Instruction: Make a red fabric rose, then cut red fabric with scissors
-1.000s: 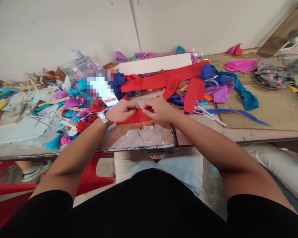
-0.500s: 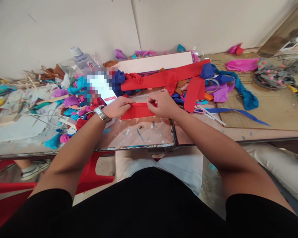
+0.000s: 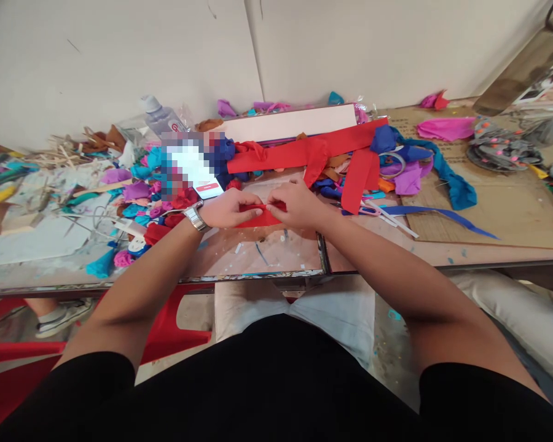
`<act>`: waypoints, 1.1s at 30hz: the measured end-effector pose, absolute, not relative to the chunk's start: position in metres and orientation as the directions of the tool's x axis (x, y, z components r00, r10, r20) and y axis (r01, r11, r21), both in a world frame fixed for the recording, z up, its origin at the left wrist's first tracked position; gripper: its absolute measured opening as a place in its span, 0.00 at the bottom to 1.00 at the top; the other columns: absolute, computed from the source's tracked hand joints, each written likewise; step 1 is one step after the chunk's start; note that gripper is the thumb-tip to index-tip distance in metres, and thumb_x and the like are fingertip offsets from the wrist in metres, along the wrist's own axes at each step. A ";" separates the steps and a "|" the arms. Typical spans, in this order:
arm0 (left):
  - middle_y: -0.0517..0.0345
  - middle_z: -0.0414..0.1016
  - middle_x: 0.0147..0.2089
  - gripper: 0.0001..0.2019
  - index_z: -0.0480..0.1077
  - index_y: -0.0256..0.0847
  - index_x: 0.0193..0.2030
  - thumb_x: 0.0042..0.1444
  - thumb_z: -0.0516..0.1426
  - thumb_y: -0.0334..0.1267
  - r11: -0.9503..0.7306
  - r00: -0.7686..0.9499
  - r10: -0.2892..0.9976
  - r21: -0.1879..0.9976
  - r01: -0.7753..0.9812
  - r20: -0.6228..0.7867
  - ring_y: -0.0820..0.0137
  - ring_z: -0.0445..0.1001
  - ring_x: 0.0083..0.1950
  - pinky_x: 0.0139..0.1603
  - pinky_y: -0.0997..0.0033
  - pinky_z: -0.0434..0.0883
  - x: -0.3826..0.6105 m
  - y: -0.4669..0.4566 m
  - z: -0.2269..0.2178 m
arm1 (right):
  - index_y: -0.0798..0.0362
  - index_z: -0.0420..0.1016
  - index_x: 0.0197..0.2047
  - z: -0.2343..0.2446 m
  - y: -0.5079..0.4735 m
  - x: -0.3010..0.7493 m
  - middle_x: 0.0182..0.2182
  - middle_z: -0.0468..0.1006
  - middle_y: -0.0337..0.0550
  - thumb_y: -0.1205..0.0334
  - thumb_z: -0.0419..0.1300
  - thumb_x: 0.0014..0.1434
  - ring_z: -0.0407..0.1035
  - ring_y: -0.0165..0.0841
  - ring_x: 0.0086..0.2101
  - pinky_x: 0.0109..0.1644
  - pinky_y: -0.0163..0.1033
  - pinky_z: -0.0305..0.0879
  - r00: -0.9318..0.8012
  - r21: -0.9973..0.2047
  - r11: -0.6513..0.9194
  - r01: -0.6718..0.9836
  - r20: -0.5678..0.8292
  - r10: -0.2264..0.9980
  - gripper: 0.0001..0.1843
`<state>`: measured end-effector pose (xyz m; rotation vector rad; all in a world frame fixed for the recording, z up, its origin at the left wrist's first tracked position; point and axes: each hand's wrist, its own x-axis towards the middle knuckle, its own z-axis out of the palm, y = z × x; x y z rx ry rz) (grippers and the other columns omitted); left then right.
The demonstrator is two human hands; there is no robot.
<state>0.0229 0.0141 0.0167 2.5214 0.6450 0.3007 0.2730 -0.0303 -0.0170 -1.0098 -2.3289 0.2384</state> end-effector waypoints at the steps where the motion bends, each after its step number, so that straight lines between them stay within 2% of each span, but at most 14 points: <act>1: 0.63 0.69 0.26 0.13 0.76 0.38 0.36 0.66 0.56 0.45 -0.750 0.860 0.501 0.544 0.377 0.095 0.74 0.62 0.28 0.32 0.72 0.59 0.024 0.012 0.017 | 0.50 0.79 0.38 -0.017 -0.031 0.273 0.35 0.86 0.44 0.54 0.57 0.70 0.73 0.40 0.38 0.57 0.52 0.52 -0.548 -0.373 0.701 0.607 0.442 0.710 0.13; 5: 0.65 0.64 0.25 0.14 0.75 0.38 0.35 0.67 0.56 0.44 -0.717 0.854 0.513 0.589 0.373 0.085 0.74 0.59 0.27 0.31 0.72 0.57 0.025 0.011 0.020 | 0.51 0.81 0.43 -0.019 -0.031 0.274 0.40 0.88 0.46 0.49 0.60 0.69 0.75 0.41 0.40 0.57 0.52 0.52 -0.558 -0.364 0.717 0.594 0.456 0.694 0.15; 8: 0.66 0.61 0.24 0.16 0.74 0.38 0.34 0.68 0.56 0.46 -0.687 0.846 0.530 0.613 0.390 0.055 0.75 0.57 0.27 0.31 0.71 0.56 0.023 0.014 0.019 | 0.51 0.82 0.44 -0.020 -0.030 0.276 0.41 0.88 0.46 0.52 0.60 0.69 0.76 0.42 0.41 0.57 0.52 0.52 -0.552 -0.367 0.714 0.596 0.458 0.697 0.13; 22: 0.65 0.67 0.25 0.14 0.78 0.37 0.35 0.65 0.59 0.45 -0.672 0.835 0.543 0.641 0.372 0.084 0.76 0.58 0.27 0.30 0.72 0.55 0.025 0.010 0.017 | 0.50 0.82 0.41 -0.023 -0.029 0.272 0.37 0.88 0.45 0.56 0.60 0.68 0.76 0.41 0.38 0.56 0.51 0.54 -0.533 -0.379 0.718 0.583 0.489 0.691 0.11; 33: 0.65 0.66 0.25 0.13 0.77 0.37 0.34 0.63 0.59 0.44 -0.617 0.825 0.560 0.699 0.362 0.067 0.75 0.58 0.28 0.29 0.73 0.56 0.027 0.010 0.015 | 0.49 0.84 0.39 -0.022 -0.032 0.267 0.36 0.89 0.43 0.56 0.64 0.66 0.78 0.40 0.36 0.58 0.52 0.55 -0.450 -0.423 0.687 0.591 0.533 0.716 0.08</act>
